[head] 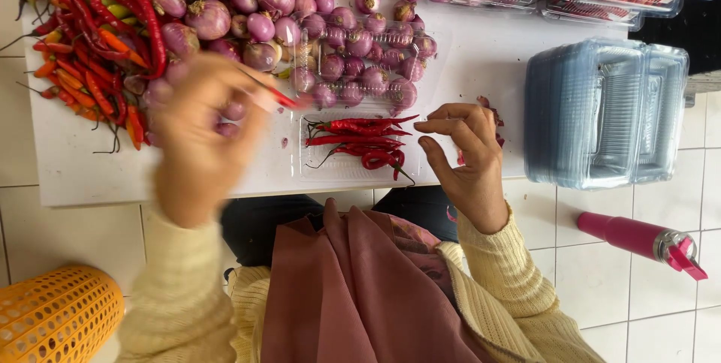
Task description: The person sorts red chilies from a large pile of red onions and chilies on a table, placing them into a plastic container by hand before closing the container.
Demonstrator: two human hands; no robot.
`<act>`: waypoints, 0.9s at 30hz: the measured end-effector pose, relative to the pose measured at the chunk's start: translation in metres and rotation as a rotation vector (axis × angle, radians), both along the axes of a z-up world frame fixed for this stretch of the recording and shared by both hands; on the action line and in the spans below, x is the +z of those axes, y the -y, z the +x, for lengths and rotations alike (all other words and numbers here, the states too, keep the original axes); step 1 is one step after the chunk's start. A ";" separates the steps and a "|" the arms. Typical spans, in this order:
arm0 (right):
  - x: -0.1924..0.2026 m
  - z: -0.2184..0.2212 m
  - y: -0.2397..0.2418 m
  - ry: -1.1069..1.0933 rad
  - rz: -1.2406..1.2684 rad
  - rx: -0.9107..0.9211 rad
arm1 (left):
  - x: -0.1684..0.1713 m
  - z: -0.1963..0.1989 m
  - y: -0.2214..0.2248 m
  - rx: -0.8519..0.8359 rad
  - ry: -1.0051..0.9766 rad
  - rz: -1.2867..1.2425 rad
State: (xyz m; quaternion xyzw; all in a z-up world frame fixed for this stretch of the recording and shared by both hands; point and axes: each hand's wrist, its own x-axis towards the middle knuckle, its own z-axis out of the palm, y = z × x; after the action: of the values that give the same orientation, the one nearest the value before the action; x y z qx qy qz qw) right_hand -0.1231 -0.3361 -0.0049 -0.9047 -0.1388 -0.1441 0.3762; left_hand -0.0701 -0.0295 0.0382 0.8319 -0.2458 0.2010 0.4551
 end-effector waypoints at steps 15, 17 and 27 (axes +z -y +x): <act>-0.018 0.012 -0.024 0.061 -0.159 0.195 | -0.095 -0.048 0.075 0.173 -0.016 0.131; -0.023 0.014 -0.026 0.080 -0.265 0.199 | -0.089 -0.049 0.073 0.273 0.019 0.275; 0.001 0.009 -0.019 0.031 -0.195 0.205 | -0.031 -0.022 -0.005 0.302 0.017 0.296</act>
State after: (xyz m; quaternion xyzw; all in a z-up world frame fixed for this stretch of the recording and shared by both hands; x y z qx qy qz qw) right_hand -0.1144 -0.3170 -0.0043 -0.9157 -0.2497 -0.1048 0.2970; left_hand -0.0921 -0.0241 0.0068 0.9152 -0.1492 0.2358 0.2906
